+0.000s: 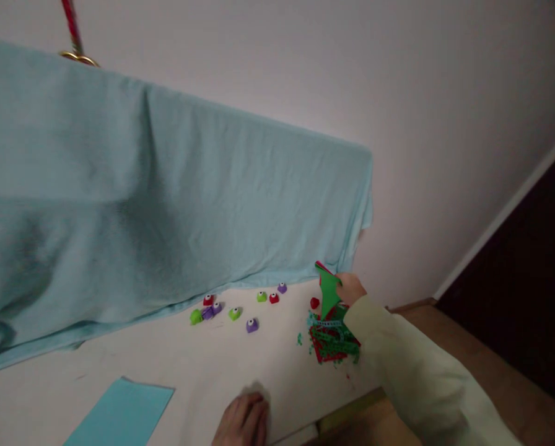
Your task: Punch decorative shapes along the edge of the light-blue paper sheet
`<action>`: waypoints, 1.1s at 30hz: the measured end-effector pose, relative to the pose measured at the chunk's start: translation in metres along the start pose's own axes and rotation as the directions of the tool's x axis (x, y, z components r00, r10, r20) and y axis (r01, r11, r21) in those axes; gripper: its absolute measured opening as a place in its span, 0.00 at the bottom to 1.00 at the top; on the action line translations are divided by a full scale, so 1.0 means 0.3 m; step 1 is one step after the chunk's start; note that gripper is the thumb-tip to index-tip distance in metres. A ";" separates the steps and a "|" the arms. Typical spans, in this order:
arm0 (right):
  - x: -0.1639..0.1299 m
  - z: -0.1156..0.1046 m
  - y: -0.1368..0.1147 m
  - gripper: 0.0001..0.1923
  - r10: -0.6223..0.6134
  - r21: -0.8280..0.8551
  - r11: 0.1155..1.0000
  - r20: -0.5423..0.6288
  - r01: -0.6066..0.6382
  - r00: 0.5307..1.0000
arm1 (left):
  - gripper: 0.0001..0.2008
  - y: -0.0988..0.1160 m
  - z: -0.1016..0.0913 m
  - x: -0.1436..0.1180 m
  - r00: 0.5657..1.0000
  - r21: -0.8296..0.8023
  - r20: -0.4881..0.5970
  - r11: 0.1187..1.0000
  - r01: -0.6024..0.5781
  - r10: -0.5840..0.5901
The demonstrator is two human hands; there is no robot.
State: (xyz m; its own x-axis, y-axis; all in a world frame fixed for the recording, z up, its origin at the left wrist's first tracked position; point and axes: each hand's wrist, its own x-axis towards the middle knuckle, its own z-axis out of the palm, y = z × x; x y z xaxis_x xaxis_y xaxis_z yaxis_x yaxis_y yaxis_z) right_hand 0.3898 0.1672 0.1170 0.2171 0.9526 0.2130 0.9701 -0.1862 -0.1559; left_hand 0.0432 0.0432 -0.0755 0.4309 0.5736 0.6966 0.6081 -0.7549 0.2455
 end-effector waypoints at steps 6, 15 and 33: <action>0.062 0.088 -0.125 0.09 -0.011 0.071 0.997 0.058 0.007 0.998 | 0.11 0.011 -0.009 -0.007 0.999 -0.012 0.031 1.000 0.008 -0.007; 0.031 -0.029 -0.090 0.15 -0.278 0.344 0.898 -0.034 0.272 0.960 | 0.11 0.020 -0.034 0.005 0.994 -0.055 0.092 0.997 0.057 -0.052; -0.193 -0.176 0.533 0.25 -0.411 0.505 0.863 0.724 -0.019 0.555 | 0.15 0.022 -0.023 -0.034 0.989 0.193 0.142 0.980 -0.053 0.025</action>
State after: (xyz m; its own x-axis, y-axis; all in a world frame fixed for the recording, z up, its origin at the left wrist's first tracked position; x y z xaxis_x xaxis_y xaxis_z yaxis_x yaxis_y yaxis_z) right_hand 0.5380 0.0694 0.1307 -0.3567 0.7790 -0.5157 0.7782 -0.0577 -0.6254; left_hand 0.0384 0.0302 -0.0763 0.5368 0.5937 0.5995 0.7018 -0.7086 0.0734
